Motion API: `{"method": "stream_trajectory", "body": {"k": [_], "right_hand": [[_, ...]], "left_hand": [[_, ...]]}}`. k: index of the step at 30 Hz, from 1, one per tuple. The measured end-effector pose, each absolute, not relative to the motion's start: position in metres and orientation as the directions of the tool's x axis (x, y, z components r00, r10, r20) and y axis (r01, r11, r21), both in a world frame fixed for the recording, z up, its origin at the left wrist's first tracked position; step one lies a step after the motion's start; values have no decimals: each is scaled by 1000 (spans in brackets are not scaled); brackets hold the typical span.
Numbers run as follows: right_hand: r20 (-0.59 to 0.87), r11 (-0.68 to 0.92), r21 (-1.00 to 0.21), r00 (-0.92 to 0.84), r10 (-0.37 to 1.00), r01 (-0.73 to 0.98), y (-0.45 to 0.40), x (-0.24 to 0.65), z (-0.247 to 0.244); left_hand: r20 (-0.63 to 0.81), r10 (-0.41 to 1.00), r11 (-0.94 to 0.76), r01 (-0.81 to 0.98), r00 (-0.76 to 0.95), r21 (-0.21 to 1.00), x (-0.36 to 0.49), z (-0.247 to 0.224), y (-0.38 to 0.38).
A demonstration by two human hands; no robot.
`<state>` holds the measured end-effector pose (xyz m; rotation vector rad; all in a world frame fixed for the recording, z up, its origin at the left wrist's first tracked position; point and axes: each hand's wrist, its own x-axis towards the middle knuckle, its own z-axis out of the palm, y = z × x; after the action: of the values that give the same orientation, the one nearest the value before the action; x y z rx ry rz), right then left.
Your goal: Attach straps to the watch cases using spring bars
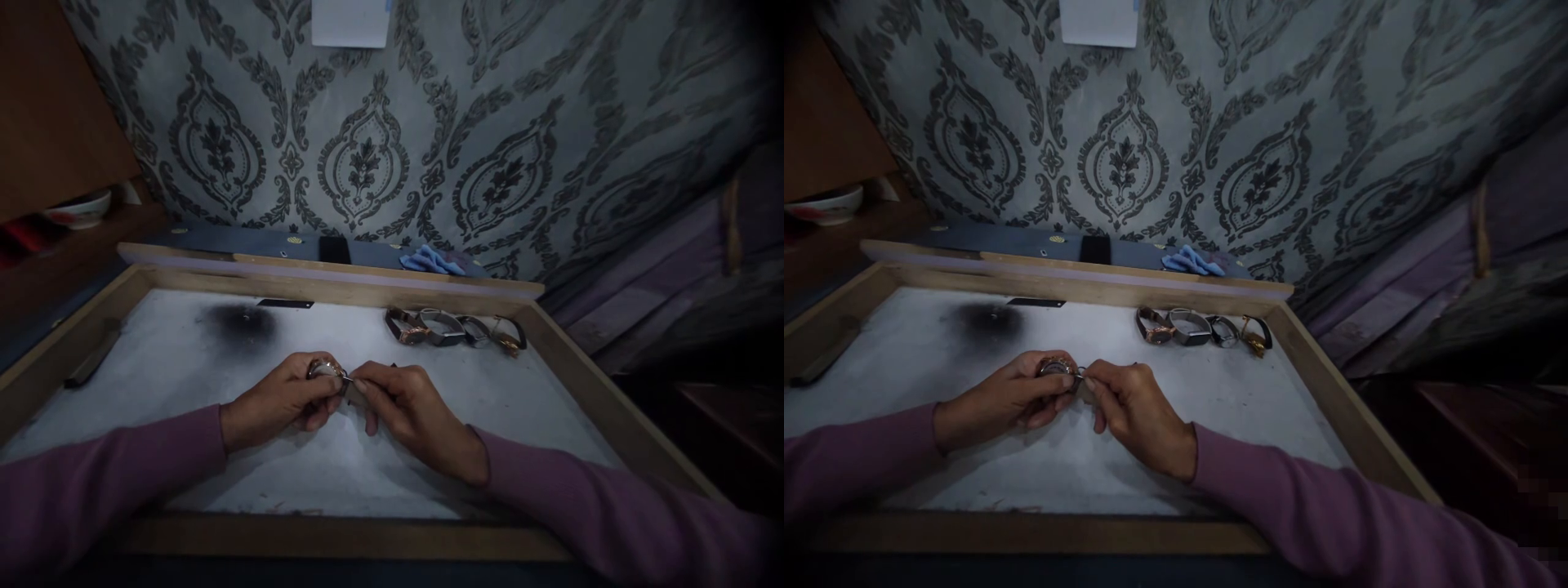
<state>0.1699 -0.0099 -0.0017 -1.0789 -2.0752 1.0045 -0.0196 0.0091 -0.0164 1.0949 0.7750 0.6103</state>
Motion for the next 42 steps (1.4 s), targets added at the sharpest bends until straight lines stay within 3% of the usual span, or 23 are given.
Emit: {"method": "stream_trajectory", "body": {"k": [32,42], "right_hand": [[152,363,-855,-492,857,369,-7,171,2],[144,355,-864,-500,854,358,-8,171,1]], "left_hand": [[-227,753,287,1,618,958,-20,-15,13],[-220,751,331,-65,622,942,-21,-15,12]]}}
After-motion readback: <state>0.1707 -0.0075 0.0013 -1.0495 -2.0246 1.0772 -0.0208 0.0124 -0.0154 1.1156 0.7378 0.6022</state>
